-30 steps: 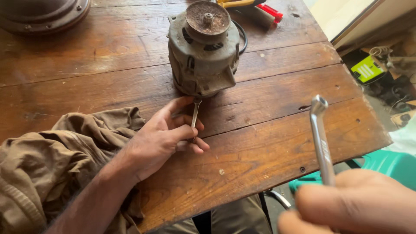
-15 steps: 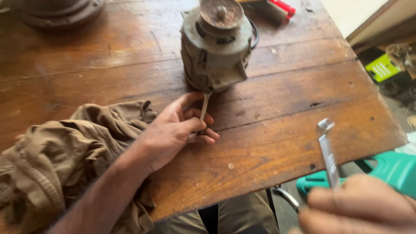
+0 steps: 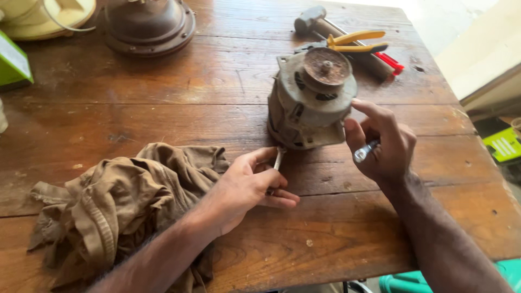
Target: The person uses a combination wrench and a socket wrench to loosen and remove bolts from the side of an electric motor on a wooden workbench, holding the motor steady with the other hand. They briefly handle a small pin-like part, wipe a bolt with a cloth, and continue working on the motor bolts.
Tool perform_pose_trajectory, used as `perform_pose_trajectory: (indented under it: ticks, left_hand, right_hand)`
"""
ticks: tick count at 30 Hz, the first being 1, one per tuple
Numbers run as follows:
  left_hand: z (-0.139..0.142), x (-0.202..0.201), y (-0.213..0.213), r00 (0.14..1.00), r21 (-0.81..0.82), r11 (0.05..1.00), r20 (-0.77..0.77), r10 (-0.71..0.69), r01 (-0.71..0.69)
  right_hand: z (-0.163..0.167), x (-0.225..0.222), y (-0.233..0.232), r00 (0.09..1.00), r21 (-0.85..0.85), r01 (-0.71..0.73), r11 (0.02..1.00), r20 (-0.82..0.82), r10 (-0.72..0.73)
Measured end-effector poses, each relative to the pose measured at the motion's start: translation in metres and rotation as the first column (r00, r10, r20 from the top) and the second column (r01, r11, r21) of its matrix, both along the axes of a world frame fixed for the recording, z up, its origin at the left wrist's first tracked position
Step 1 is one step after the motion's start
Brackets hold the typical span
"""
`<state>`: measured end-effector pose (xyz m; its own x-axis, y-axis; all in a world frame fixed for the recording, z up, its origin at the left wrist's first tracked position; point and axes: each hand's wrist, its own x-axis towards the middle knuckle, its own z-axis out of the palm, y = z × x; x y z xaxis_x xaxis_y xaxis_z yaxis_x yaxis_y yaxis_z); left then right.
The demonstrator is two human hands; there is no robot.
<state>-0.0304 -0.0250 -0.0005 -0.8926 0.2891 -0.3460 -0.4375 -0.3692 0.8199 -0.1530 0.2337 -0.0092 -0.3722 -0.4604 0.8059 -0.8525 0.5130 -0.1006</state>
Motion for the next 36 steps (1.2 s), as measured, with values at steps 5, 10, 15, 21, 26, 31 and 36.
perform_pose_trajectory:
  ticks: [5, 10, 15, 21, 26, 31, 36]
  left_hand:
    - [-0.007, -0.005, -0.006, 0.996, 0.031, 0.997, -0.055, 0.069, -0.067]
    - [-0.011, -0.008, -0.008, 0.995, 0.155, 0.984, 0.056, 0.083, -0.091]
    - [-0.014, -0.011, -0.007, 0.997, 0.244, 0.967, 0.048, 0.060, -0.070]
    - [-0.008, -0.010, -0.006, 0.995, 0.233, 0.968, 0.058, 0.086, -0.097]
    - [0.006, -0.014, 0.002, 0.975, 0.165, 0.968, 0.148, 0.164, -0.188]
    - [0.006, -0.026, 0.014, 0.920, 0.102, 0.938, 0.254, 0.298, -0.332]
    - [-0.013, -0.028, 0.010, 0.946, 0.202, 0.926, 0.127, 0.298, -0.319]
  right_hand:
    - [0.001, 0.003, -0.005, 0.996, -0.071, 0.082, 0.994, 0.047, -0.078]
    - [0.000, 0.016, -0.006, 0.985, -0.106, 0.126, 0.986, 0.134, -0.112]
    - [0.001, 0.019, -0.005, 0.979, -0.131, 0.147, 0.981, 0.163, -0.125]
    - [0.000, 0.010, -0.004, 0.987, -0.132, 0.093, 0.987, 0.141, -0.074]
    - [0.005, 0.014, -0.005, 0.986, -0.126, 0.125, 0.984, 0.124, -0.109]
    - [0.013, 0.025, -0.009, 0.967, -0.176, 0.216, 0.960, 0.172, -0.185]
    - [0.025, 0.010, -0.006, 0.864, -0.121, 0.385, 0.915, 0.396, -0.311]
